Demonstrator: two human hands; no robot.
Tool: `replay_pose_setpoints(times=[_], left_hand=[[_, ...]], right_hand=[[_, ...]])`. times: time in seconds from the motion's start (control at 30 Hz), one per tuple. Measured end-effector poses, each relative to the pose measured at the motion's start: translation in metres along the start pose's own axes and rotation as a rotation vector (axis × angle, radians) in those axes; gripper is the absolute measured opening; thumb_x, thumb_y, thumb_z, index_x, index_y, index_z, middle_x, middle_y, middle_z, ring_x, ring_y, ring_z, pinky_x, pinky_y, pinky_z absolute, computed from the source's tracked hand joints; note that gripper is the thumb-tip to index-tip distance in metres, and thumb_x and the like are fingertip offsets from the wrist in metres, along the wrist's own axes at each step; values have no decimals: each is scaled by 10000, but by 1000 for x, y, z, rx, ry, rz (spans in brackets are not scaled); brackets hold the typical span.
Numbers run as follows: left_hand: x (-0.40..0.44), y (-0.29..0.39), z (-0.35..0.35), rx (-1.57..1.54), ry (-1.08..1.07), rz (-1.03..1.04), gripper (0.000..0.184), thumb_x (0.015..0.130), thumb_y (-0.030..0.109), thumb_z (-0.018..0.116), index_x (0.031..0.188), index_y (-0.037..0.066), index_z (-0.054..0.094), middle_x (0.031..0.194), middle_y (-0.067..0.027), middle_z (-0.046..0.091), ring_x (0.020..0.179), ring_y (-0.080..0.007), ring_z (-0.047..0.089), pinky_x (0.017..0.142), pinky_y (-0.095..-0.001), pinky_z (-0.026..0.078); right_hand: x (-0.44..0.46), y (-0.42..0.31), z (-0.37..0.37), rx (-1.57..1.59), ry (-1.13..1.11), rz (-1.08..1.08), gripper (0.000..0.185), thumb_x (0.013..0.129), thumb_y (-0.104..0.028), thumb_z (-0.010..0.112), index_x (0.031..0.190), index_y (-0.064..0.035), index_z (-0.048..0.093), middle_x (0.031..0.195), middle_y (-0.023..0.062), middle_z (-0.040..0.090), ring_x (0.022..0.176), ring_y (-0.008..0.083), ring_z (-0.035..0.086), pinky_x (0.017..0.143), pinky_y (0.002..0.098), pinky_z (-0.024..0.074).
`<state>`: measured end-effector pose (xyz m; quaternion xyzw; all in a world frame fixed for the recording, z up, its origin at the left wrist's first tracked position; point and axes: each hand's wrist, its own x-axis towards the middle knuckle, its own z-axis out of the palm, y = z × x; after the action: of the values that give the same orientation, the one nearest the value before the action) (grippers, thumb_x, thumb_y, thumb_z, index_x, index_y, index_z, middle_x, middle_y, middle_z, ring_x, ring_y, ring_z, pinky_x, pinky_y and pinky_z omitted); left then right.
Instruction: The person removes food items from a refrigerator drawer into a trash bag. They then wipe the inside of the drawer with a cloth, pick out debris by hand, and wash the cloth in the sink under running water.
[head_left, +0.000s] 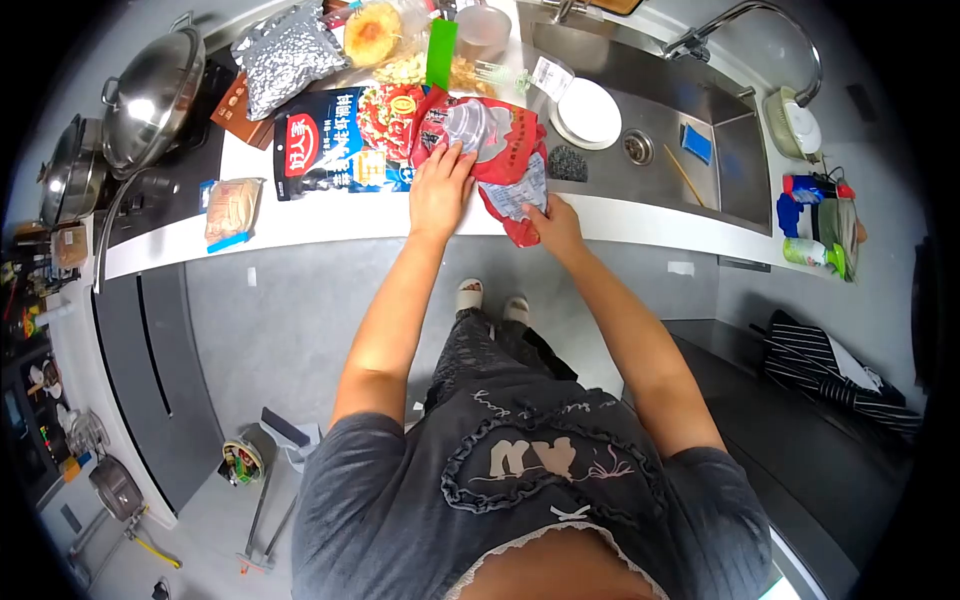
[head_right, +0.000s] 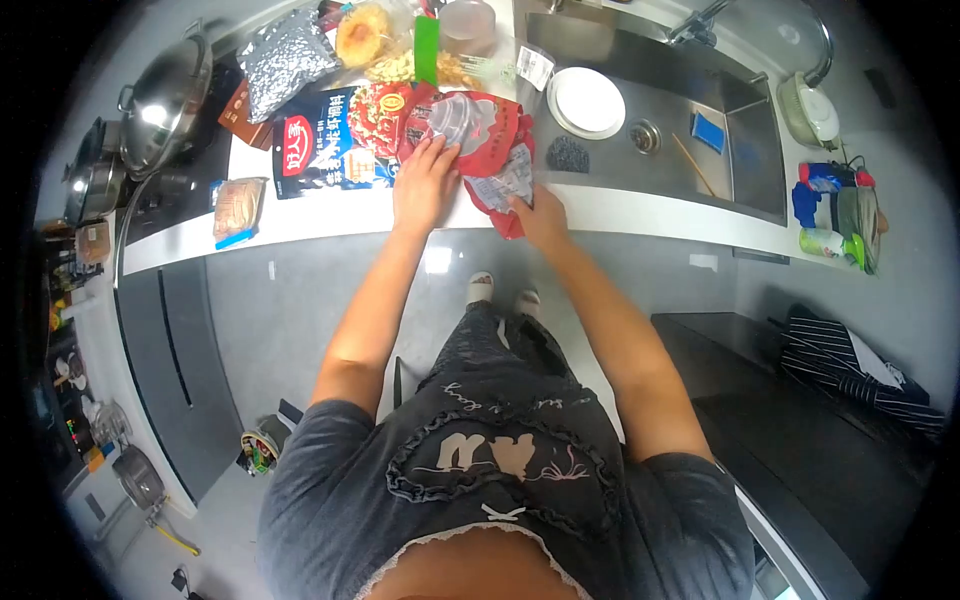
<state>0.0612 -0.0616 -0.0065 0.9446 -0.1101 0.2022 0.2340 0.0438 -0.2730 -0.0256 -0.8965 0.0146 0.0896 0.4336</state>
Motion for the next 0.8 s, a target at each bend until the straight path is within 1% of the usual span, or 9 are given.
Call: replay_pose_setpoints(times=[0.13, 0.23, 0.33, 0.37, 0.47, 0.53, 0.6, 0.73, 0.8], left_hand=[[-5, -3, 3, -18, -10, -12, 359, 730, 177, 614, 1085, 156, 566, 1172, -55, 507, 1108, -264, 455, 898, -377, 383], [-8, 4, -3, -44, 3, -31, 404, 741, 125, 590, 1140, 144, 527, 1206, -127, 464, 1131, -299, 425, 943, -410, 336], [-26, 30, -17, -116, 0, -143, 516, 719, 101, 607, 1210, 115, 451, 1236, -171, 412, 1129, -339, 406, 950, -413, 318], [-35, 37, -18, -121, -19, -148, 549, 722, 118, 618, 1231, 74, 418, 1217, -187, 420, 1110, -345, 419, 927, -411, 342], [-61, 72, -17, -471, -22, -347, 565, 744, 166, 632, 1238, 27, 395, 1201, -200, 430, 1096, -322, 439, 899, -388, 368], [-71, 99, -18, -931, -225, -805, 542, 792, 270, 628, 1201, -9, 409, 1155, -145, 484, 1042, -197, 483, 836, -311, 408], [-71, 113, -35, -1389, -484, -1027, 506, 801, 279, 622, 1177, -3, 433, 1079, -99, 541, 978, -163, 528, 824, -291, 427], [-76, 114, -49, -1575, -422, -1036, 480, 803, 271, 619, 1157, -5, 450, 1039, -88, 573, 959, -162, 551, 842, -305, 439], [-76, 115, -60, -1712, -381, -1060, 473, 805, 269, 617, 1146, -16, 455, 1059, -100, 567, 981, -170, 545, 851, -318, 443]], right_hand=[[-13, -6, -21, 147, -60, 74, 253, 773, -231, 589, 872, 2, 581, 678, 122, 600, 653, 205, 582, 619, 318, 434], [-28, -6, -57, 204, -183, 109, 231, 778, -217, 584, 834, 6, 589, 612, 98, 561, 589, 146, 533, 576, 295, 417], [-43, 6, -82, 24, -264, -14, 222, 786, -212, 577, 838, 4, 593, 589, 86, 534, 569, 126, 499, 562, 290, 406], [-47, 7, -88, 31, -278, -32, 223, 788, -210, 576, 848, 4, 595, 600, 91, 537, 578, 125, 500, 569, 287, 407], [-58, -2, -107, 61, -320, -107, 231, 794, -204, 573, 885, 6, 599, 637, 98, 550, 604, 121, 503, 587, 279, 410], [-63, -12, -118, 88, -347, -175, 244, 796, -199, 575, 920, 9, 600, 665, 93, 563, 623, 115, 506, 600, 273, 412], [-67, -23, -127, 132, -409, -165, 256, 796, -195, 580, 947, 10, 599, 688, 77, 578, 633, 109, 509, 606, 268, 414], [-70, -47, -142, 211, -515, -101, 264, 790, -192, 594, 943, 23, 603, 688, 47, 588, 634, 96, 513, 613, 260, 416], [-68, -64, -151, 194, -567, -132, 292, 804, -208, 585, 1002, 5, 586, 763, 35, 593, 679, 86, 518, 631, 247, 419]])
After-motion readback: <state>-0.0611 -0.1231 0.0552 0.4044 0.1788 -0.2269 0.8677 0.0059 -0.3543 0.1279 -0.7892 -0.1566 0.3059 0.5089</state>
